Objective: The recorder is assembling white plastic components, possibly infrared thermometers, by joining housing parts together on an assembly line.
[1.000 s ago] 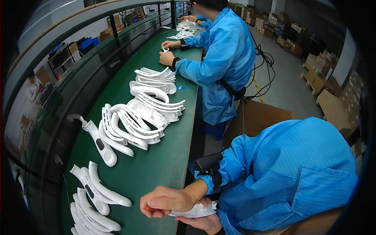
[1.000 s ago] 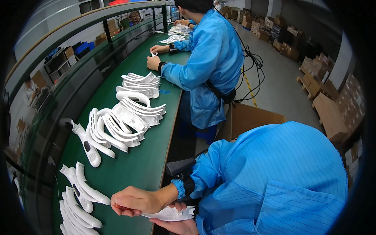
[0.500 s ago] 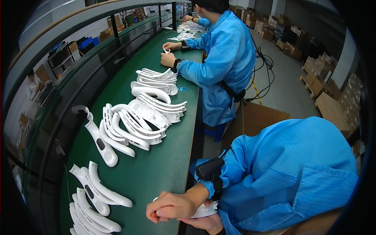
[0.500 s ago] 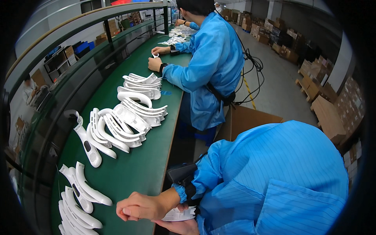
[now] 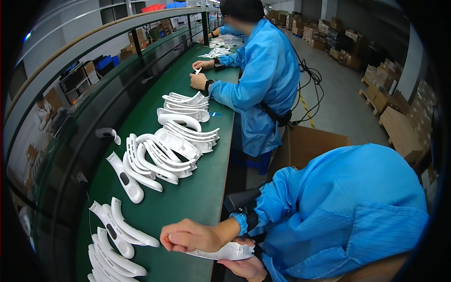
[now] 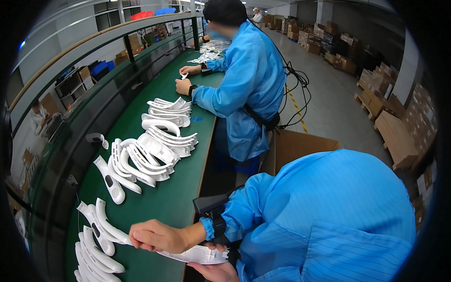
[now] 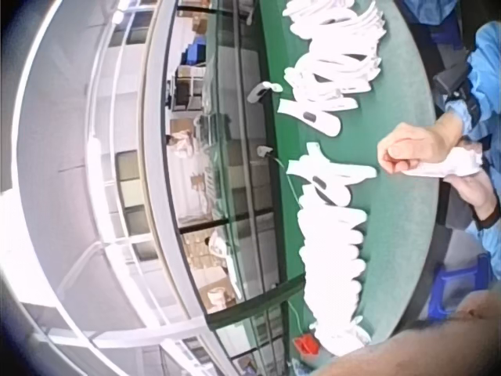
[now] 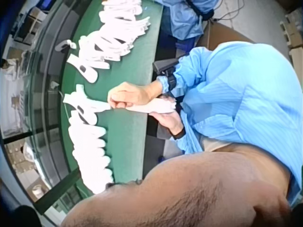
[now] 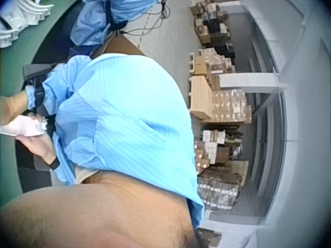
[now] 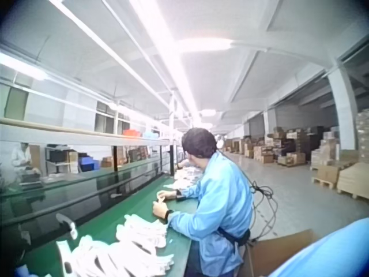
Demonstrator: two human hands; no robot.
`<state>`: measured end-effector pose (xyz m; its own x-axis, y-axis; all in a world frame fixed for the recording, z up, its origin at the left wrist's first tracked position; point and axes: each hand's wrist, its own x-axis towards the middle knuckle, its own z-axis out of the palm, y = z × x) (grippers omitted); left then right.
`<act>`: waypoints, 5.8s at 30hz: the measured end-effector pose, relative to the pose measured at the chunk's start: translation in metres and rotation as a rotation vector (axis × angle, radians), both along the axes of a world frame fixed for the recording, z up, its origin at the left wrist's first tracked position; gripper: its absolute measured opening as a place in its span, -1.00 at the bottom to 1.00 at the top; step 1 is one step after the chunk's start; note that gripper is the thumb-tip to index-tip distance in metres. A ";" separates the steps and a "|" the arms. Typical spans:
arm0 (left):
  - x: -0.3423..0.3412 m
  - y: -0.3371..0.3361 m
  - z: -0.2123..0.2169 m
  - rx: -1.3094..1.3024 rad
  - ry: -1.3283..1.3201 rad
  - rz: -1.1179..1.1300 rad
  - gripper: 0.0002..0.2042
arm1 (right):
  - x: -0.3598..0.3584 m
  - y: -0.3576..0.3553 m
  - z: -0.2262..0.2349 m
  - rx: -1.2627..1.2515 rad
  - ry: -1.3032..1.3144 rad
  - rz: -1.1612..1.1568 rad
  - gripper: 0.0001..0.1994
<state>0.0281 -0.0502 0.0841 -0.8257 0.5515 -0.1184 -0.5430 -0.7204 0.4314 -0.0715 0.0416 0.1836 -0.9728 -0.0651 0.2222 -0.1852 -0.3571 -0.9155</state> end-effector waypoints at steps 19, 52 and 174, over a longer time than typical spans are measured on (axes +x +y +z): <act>-0.002 0.008 0.001 -0.059 -0.132 0.117 -0.39 | 0.000 0.006 -0.006 0.163 0.135 -0.125 -0.69; -0.018 0.001 -0.023 -0.109 0.053 0.140 -0.38 | -0.013 0.015 0.002 -0.094 0.042 0.166 -0.62; -0.316 0.004 0.175 -2.088 1.564 -0.122 -0.56 | -0.016 0.095 -0.050 -0.506 -0.260 0.022 -0.72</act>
<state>-0.2879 -0.0467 0.2594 -0.7937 0.6069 0.0428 0.6081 0.7894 0.0843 -0.0873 0.1366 0.1334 -0.9993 -0.0339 -0.0153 0.0358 -0.7643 -0.6439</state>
